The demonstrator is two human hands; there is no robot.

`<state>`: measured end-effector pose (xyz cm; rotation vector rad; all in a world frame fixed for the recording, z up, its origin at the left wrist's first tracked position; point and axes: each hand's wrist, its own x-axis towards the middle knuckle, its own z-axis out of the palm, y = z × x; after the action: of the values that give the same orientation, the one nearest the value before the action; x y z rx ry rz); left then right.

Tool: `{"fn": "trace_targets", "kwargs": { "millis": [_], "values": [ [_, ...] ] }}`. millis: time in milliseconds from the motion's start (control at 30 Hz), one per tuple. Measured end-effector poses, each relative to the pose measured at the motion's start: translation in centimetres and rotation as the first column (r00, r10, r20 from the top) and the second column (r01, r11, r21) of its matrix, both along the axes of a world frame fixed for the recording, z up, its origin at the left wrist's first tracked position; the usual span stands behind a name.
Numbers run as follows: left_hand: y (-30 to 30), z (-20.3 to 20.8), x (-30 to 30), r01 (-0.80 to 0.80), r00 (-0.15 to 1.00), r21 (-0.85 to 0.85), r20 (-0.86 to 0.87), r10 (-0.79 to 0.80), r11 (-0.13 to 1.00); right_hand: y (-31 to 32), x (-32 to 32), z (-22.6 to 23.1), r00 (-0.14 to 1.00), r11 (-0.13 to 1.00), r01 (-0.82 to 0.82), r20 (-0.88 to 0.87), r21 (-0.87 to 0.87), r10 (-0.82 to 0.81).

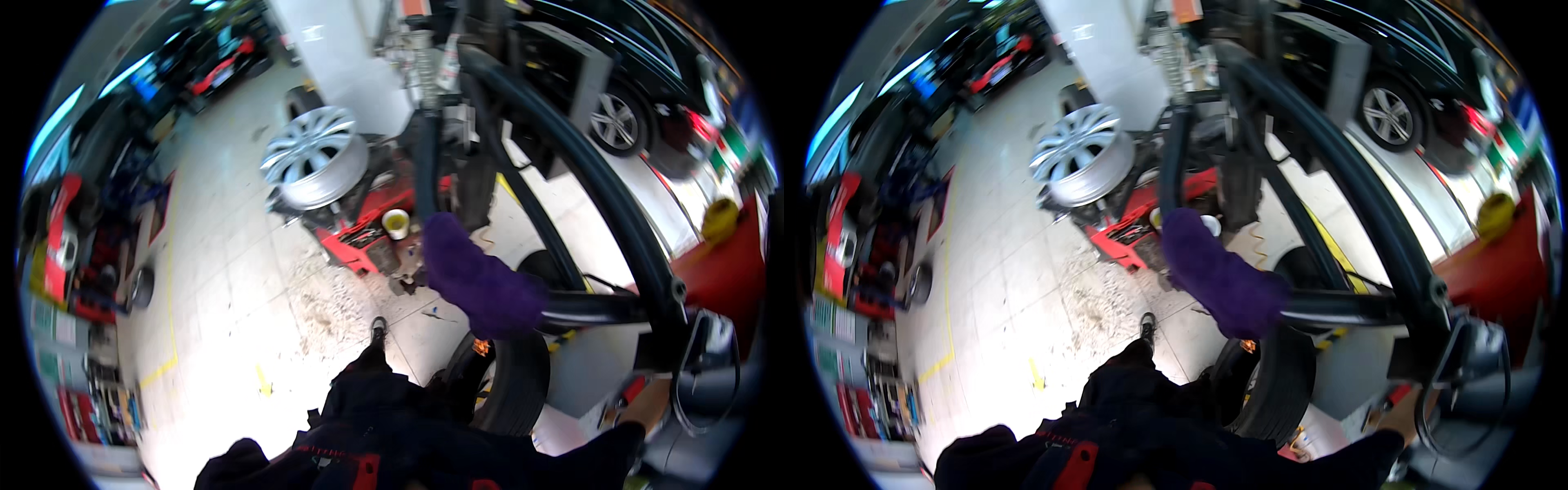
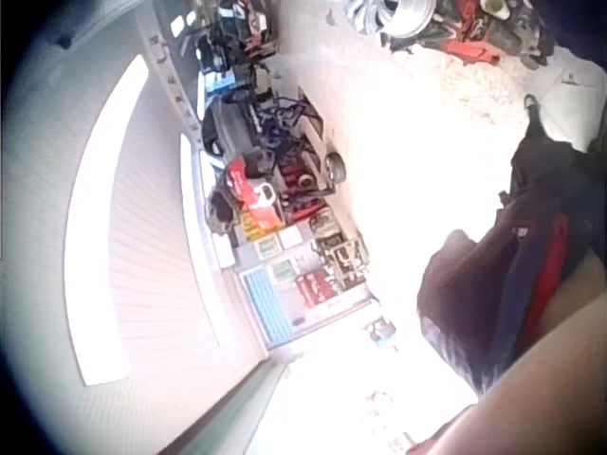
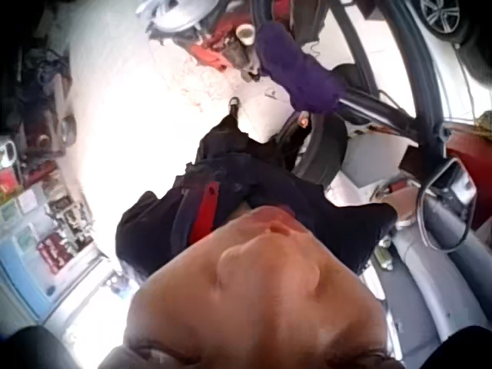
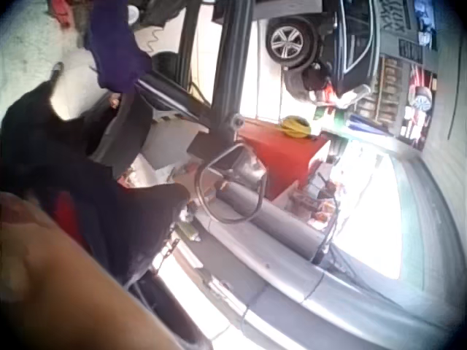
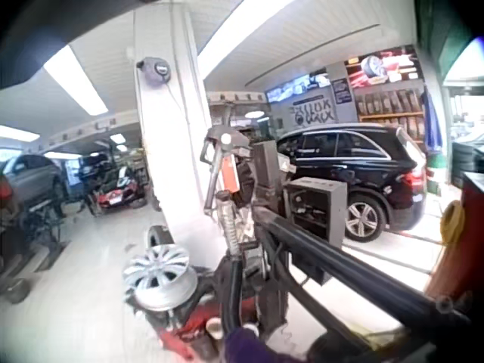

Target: The person works on a tire mounted on a tire changer, handling a small blue valve cap and a silver spray can. They manipulate the tire valve area, apply spray, and adjust the tire on the machine while another person works nearby on a separate wheel.

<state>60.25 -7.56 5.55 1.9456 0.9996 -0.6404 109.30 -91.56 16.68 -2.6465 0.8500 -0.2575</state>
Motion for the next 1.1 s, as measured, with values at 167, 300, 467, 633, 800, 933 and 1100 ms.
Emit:
{"fn": "trace_targets", "kwargs": {
  "millis": [167, 300, 467, 633, 800, 933, 1100],
  "values": [
    [-4.8, -0.4, -7.9, -0.105, 0.994, 0.008, -0.018, 0.105, 0.994, 7.3, 0.3, -1.4, 0.956, 0.987, -0.079, 0.292, 0.137, 0.036],
    [-6.8, -1.7, -12.2, -0.371, 0.864, -0.191, 0.288, 0.413, 0.909, 17.8, -4.0, -2.8, 0.904, 0.886, -0.202, 0.429, 0.417, 0.004],
    [-4.2, -0.8, -8.0, -0.132, 0.988, 0.130, -0.057, 0.141, 0.983, 28.5, -10.0, -5.1, 0.937, 0.578, -0.178, 0.317, 0.796, -0.148],
    [-3.2, -2.3, -8.1, -0.261, 0.965, 0.193, 0.048, 0.257, 0.946, 32.7, -14.7, -6.9, 0.945, 0.208, -0.010, 0.077, 0.978, -0.318],
    [-3.2, -6.0, -11.9, -0.184, 0.983, 0.201, 0.064, 0.174, 0.962, 35.4, -18.7, -8.3, 0.945, -0.073, 0.063, -0.083, 0.995, -0.317],
    [-0.1, -3.4, -11.4, 0.011, 1.000, 0.185, -0.026, -0.006, 0.983, 47.6, -24.2, -10.2, 0.995, -0.323, 0.061, -0.032, 0.944, 0.095],
    [6.0, 7.5, -8.6, -0.192, 0.959, 0.178, 0.242, 0.146, 0.965, 71.5, -32.3, -1.0, 0.587, -0.151, -0.204, 0.245, 0.967, 0.772]
  ]
}}
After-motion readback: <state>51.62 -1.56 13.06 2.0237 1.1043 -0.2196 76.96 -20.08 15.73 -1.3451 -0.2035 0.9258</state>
